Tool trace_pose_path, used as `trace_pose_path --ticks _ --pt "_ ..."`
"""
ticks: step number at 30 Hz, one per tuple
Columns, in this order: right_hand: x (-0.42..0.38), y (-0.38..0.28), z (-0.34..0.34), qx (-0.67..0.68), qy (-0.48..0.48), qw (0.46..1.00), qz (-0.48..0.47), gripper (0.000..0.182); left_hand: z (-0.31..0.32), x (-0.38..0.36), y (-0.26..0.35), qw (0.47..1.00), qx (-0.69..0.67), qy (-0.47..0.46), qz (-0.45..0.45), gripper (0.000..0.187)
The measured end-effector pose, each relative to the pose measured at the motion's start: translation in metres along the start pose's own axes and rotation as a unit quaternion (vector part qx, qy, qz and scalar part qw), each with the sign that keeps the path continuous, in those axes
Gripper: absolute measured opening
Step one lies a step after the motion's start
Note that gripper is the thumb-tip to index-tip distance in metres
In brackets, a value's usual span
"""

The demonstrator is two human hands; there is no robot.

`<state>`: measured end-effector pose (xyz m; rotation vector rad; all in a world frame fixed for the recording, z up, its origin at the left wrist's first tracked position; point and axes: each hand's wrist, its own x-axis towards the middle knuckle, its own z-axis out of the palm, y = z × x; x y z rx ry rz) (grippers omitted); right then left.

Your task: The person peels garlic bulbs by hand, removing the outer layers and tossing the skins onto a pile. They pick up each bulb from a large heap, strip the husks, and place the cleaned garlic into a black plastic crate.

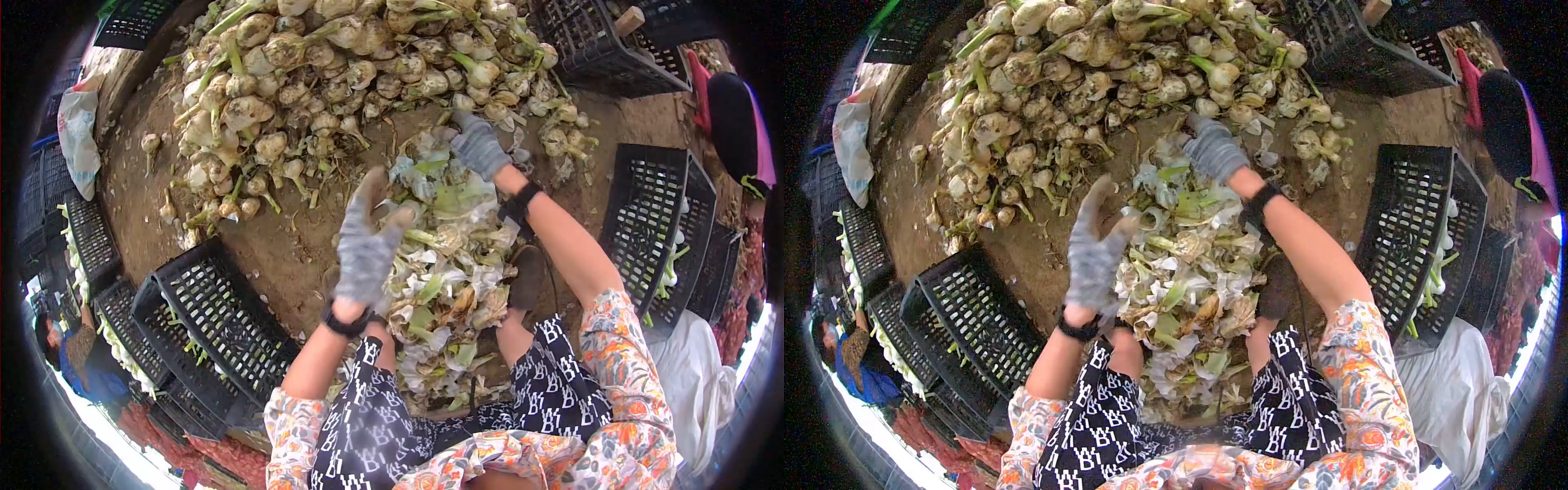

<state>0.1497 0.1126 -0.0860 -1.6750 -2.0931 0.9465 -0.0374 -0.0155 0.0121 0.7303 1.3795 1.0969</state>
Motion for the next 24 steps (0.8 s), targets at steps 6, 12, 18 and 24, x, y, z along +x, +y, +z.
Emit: trace_pose_path --ticks 6,12,18,24 --pt "-0.053 -0.064 -0.037 0.386 -0.079 0.917 0.058 0.037 0.019 0.031 -0.017 0.994 0.011 -0.078 0.079 0.057" --pt "-0.066 -0.080 -0.054 0.329 -0.098 0.935 0.090 0.040 0.023 0.013 -0.008 0.986 0.039 -0.083 0.140 0.058" --pt "-0.073 -0.089 -0.065 0.364 -0.087 0.924 0.081 0.036 0.023 0.009 -0.011 0.991 -0.011 -0.087 0.098 0.055" --pt "-0.077 -0.070 -0.056 0.443 -0.096 0.888 0.082 0.029 0.022 0.006 -0.001 0.990 -0.042 -0.112 0.068 0.055"
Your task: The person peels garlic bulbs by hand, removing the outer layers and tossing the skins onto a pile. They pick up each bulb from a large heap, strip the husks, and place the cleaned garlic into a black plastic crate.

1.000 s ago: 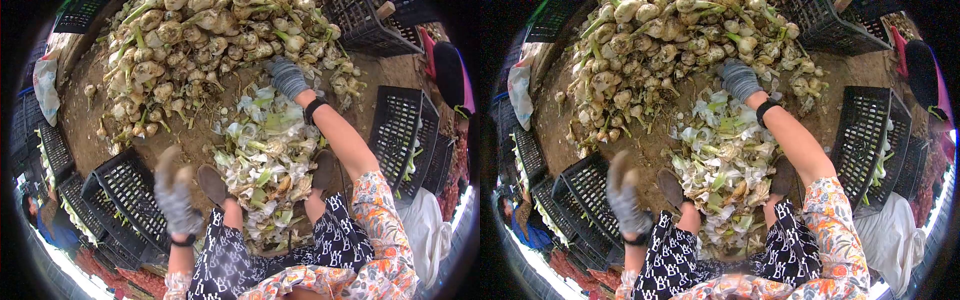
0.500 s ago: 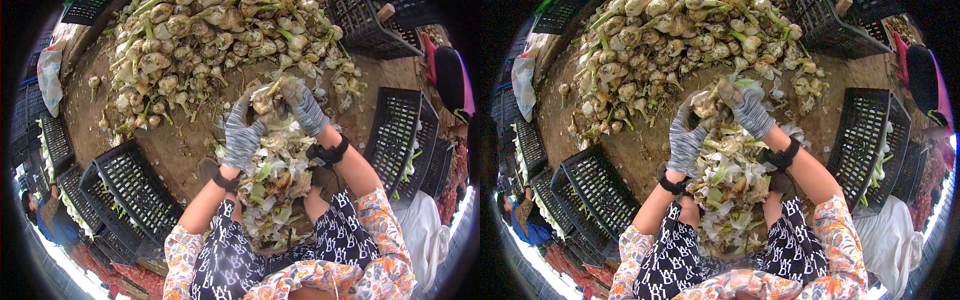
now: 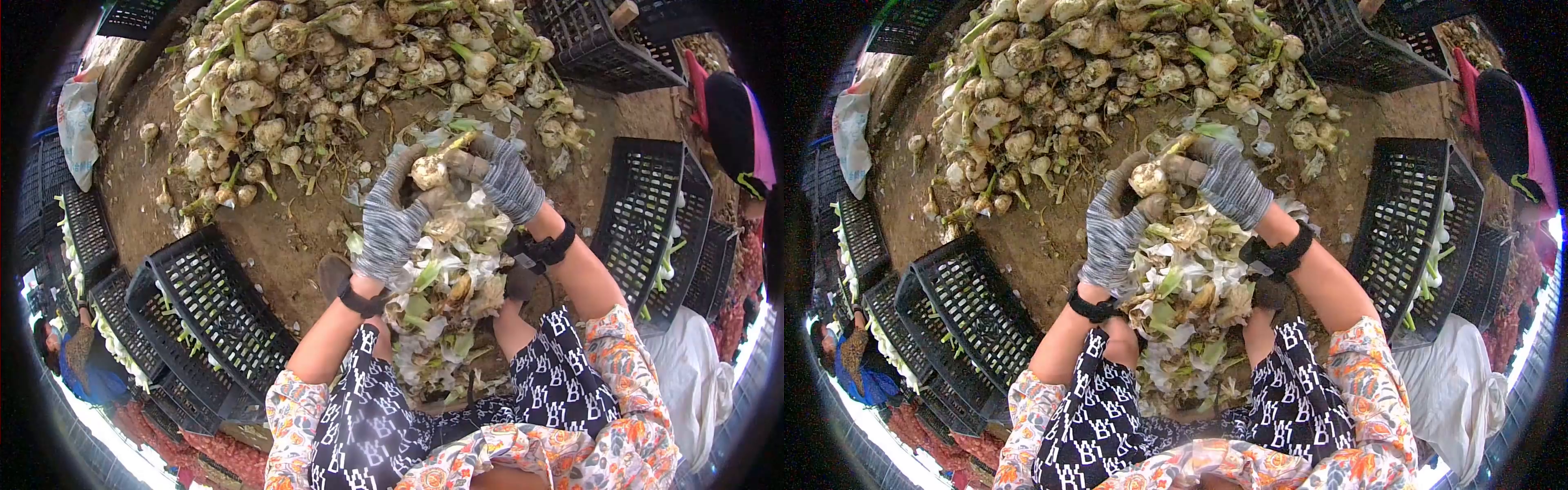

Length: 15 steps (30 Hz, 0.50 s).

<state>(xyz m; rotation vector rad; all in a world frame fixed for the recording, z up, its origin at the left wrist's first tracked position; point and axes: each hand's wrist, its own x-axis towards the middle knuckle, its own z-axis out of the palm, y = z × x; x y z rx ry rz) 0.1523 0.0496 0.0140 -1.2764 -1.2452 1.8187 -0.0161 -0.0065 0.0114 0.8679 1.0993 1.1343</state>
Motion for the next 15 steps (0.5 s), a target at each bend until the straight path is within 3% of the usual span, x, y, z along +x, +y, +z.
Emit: trace_pose_path --ticks 4,7,12,15 --pt "-0.005 -0.005 -0.006 -0.012 -0.007 1.000 0.011 0.027 -0.002 -0.001 0.001 0.983 -0.152 -0.031 -0.093 0.056" --pt "-0.006 -0.004 -0.012 -0.039 -0.014 0.999 -0.019 0.027 -0.004 -0.001 -0.002 0.933 -0.324 -0.039 -0.152 0.053" --pt "-0.003 0.011 0.000 -0.066 0.041 0.997 -0.016 0.026 0.002 0.001 0.000 0.981 -0.170 0.026 -0.090 0.053" --pt "-0.001 0.004 0.005 0.014 -0.002 1.000 -0.006 0.030 0.006 0.006 -0.005 0.999 -0.013 0.038 0.004 0.055"
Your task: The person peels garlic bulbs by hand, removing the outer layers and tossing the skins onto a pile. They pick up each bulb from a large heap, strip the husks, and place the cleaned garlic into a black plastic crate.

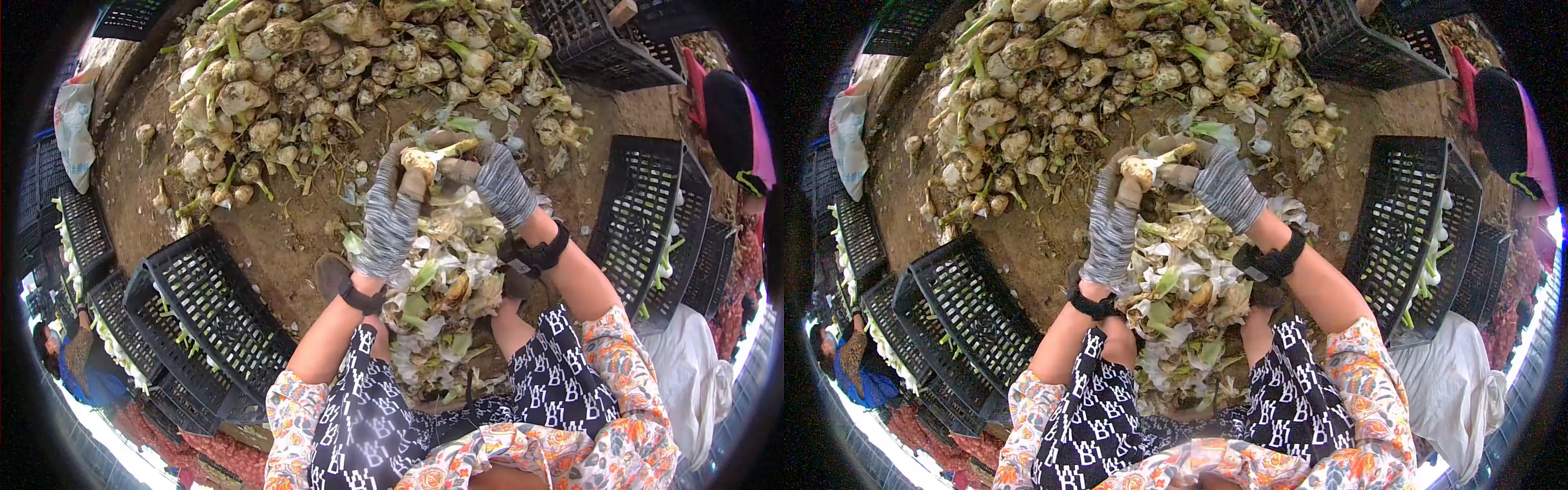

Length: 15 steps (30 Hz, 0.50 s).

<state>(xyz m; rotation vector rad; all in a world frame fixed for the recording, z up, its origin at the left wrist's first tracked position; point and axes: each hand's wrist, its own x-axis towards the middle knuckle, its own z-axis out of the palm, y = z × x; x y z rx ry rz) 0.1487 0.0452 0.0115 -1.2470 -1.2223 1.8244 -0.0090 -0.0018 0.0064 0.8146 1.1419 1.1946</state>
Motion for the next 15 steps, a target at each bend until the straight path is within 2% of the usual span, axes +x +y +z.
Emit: trace_pose_path --ticks 2,5,6,7,8,10,11,12,13,15 --pt "-0.001 -0.001 0.002 0.021 -0.003 1.000 0.001 0.031 0.006 -0.002 0.002 0.996 0.064 0.002 0.063 0.056" --pt "-0.008 0.006 0.006 -0.002 0.016 1.000 -0.017 0.029 0.000 -0.008 -0.001 0.993 0.116 0.021 0.021 0.041" --pt "-0.010 0.009 0.007 -0.011 0.015 0.999 -0.030 0.028 -0.008 -0.004 -0.001 0.986 0.167 -0.005 -0.017 0.041" --pt "-0.011 0.011 0.009 -0.020 0.014 0.999 -0.044 0.027 -0.010 -0.001 -0.001 0.994 0.032 0.014 -0.106 0.043" --pt "-0.012 0.012 0.010 -0.152 0.059 0.981 -0.108 0.028 -0.011 0.002 -0.001 0.975 -0.103 0.033 -0.192 0.045" --pt "-0.016 0.003 0.013 -0.097 0.046 0.994 -0.033 0.028 -0.018 0.016 0.004 0.912 -0.228 -0.029 -0.341 0.058" --pt "-0.016 0.001 0.014 -0.070 0.039 0.997 0.004 0.029 -0.019 0.016 0.003 0.914 -0.219 -0.017 -0.341 0.058" --pt "-0.016 0.002 0.014 -0.017 0.037 0.999 0.003 0.026 -0.019 0.015 0.000 0.916 -0.209 -0.006 -0.342 0.057" --pt "-0.016 0.003 0.013 -0.065 0.040 0.997 -0.017 0.024 -0.019 0.015 -0.003 0.918 -0.199 0.003 -0.344 0.057" --pt "-0.015 0.006 0.010 -0.162 0.045 0.984 -0.055 0.020 -0.020 0.012 -0.013 0.971 -0.124 0.041 -0.199 0.053"
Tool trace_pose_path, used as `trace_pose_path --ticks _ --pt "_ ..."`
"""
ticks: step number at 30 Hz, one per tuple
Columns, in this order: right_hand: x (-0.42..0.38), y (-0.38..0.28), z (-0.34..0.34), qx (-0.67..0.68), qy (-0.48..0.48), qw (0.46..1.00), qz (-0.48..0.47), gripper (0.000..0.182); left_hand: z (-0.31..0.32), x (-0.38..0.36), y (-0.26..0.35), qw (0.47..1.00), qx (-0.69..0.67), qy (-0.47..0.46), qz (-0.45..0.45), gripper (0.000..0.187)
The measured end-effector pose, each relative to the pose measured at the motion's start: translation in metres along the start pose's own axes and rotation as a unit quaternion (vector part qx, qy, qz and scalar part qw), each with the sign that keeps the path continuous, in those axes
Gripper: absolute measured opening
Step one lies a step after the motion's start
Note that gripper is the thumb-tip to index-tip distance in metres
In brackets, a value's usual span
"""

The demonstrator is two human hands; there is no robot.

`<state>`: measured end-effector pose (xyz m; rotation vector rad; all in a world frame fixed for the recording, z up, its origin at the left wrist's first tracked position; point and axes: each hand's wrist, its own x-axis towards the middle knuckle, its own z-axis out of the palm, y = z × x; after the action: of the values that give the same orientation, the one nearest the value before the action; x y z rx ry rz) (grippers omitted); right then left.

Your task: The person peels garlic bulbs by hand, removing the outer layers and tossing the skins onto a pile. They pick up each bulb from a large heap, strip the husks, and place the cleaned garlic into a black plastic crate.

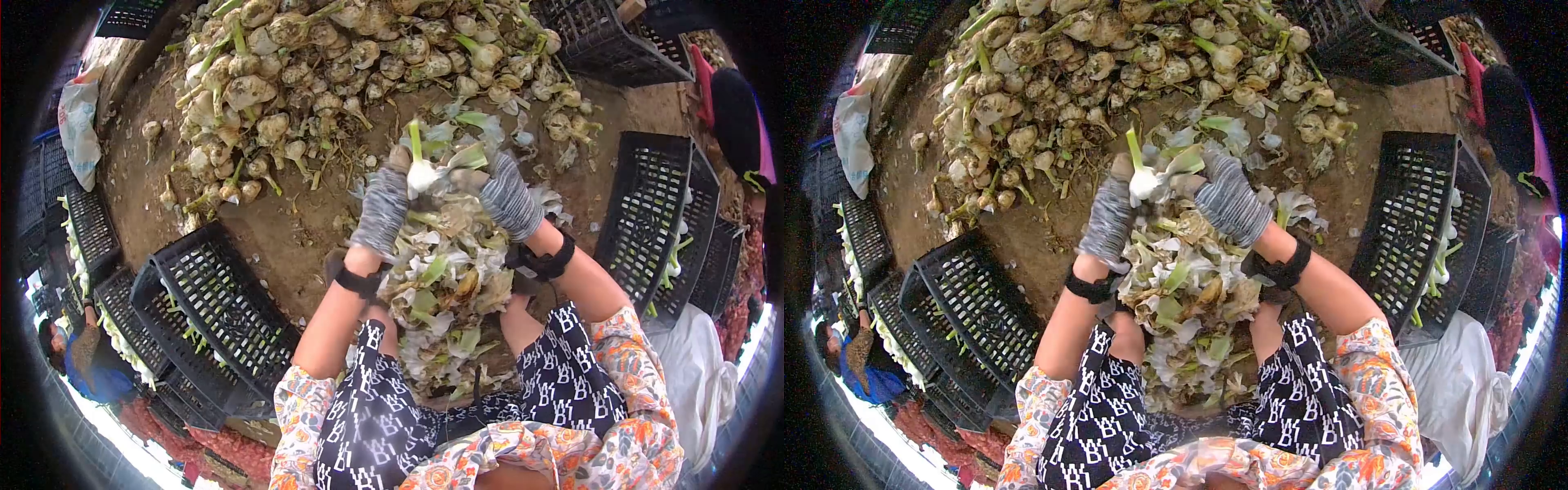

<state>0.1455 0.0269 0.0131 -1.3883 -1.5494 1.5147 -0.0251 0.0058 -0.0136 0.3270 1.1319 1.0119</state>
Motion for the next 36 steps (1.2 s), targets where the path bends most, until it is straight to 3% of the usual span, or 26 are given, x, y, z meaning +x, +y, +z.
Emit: trace_pose_path --ticks 2,3,6,9,10,12,13,15,17,20,24,25,28,32,33,36 --pt "-0.001 0.000 0.003 0.015 0.021 1.000 0.004 0.018 -0.004 0.001 -0.009 0.984 0.064 0.031 0.161 0.049" --pt "-0.002 0.000 0.004 0.023 0.032 0.999 0.006 0.017 -0.003 -0.005 -0.001 0.994 -0.026 -0.001 0.109 0.045" --pt "-0.004 0.003 0.002 0.004 0.037 0.998 -0.045 0.017 -0.012 -0.012 0.006 0.983 0.133 -0.053 0.112 0.041" --pt "-0.009 0.001 -0.001 0.071 0.002 0.997 -0.001 0.017 -0.011 -0.013 0.005 0.994 0.000 -0.084 0.064 0.046" --pt "-0.008 0.003 -0.004 0.238 -0.023 0.970 0.045 0.017 -0.011 -0.015 0.007 0.993 -0.049 -0.103 0.041 0.047" --pt "0.002 0.013 -0.015 0.544 -0.070 0.826 0.128 0.017 -0.007 -0.021 0.010 0.988 -0.095 -0.124 0.013 0.049" --pt "0.005 0.020 -0.025 0.576 -0.075 0.798 0.163 0.021 -0.003 -0.024 0.011 0.985 -0.110 -0.135 0.014 0.050" --pt "0.002 0.020 -0.027 0.297 -0.016 0.953 0.055 0.024 -0.003 -0.023 0.010 0.981 -0.117 -0.154 0.019 0.050" --pt "-0.006 0.005 -0.023 0.212 0.000 0.975 0.068 0.032 -0.003 -0.024 0.006 0.988 -0.072 -0.132 0.030 0.049" --pt "-0.006 -0.015 -0.013 0.184 -0.031 0.979 0.088 0.036 -0.001 -0.027 0.002 0.993 -0.025 -0.106 0.048 0.050" --pt "-0.005 0.000 -0.005 0.032 -0.013 0.999 -0.001 0.040 0.002 -0.031 0.007 0.993 0.031 -0.096 0.058 0.046" --pt "-0.004 -0.002 -0.013 0.115 -0.078 0.977 0.160 0.039 0.003 -0.031 0.007 0.993 0.010 -0.101 0.064 0.045" --pt "-0.010 -0.005 -0.018 0.178 -0.036 0.975 0.128 0.037 0.003 -0.030 0.007 0.992 -0.017 -0.099 0.082 0.043" --pt "-0.017 -0.011 -0.008 0.107 -0.020 0.993 0.046 0.036 0.008 -0.033 0.002 0.994 0.011 -0.051 0.098 0.044" --pt "-0.018 -0.011 -0.002 -0.033 0.032 0.998 -0.045 0.036 0.010 -0.034 0.002 0.994 0.012 -0.039 0.100 0.043" --pt "-0.019 0.002 0.004 -0.140 0.056 0.983 -0.101 0.034 0.008 -0.032 -0.004 0.975 0.163 0.008 0.150 0.039"
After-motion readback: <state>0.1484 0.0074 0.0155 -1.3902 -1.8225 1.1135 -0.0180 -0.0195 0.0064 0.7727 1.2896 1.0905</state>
